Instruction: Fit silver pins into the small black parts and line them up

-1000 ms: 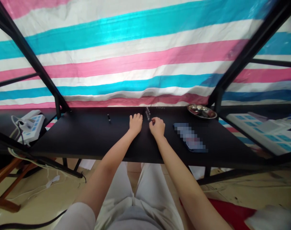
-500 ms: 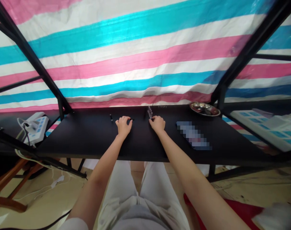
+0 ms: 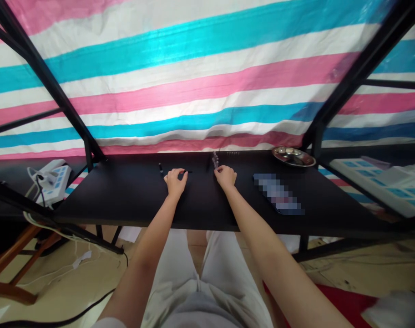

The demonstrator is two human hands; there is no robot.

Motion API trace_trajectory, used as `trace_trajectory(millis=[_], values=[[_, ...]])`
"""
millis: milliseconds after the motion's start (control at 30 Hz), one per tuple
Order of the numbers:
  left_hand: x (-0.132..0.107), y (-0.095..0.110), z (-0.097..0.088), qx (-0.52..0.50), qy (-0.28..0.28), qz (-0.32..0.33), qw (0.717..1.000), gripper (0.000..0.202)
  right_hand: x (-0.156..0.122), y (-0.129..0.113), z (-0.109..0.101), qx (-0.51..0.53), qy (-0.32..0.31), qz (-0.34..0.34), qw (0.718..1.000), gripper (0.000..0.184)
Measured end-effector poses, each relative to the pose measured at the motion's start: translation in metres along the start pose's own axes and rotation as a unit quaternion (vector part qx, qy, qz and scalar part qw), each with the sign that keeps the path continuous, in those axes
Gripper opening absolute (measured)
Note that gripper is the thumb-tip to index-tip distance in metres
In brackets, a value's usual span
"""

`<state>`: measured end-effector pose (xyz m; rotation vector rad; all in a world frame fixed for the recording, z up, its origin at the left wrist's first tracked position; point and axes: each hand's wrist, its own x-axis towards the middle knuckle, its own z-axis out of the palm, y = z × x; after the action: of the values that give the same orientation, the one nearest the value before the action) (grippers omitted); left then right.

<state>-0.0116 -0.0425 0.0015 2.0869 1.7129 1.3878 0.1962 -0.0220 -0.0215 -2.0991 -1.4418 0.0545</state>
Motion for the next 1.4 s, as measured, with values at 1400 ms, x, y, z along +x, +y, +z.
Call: trace_trajectory(millis=[1400], values=[[-0.007,0.005,0.007,0.012,-0.057,0.085,0.995,0.013,-0.035,-0.027,0.001,-0.058,0.0,-0.365,0.929,0.014]])
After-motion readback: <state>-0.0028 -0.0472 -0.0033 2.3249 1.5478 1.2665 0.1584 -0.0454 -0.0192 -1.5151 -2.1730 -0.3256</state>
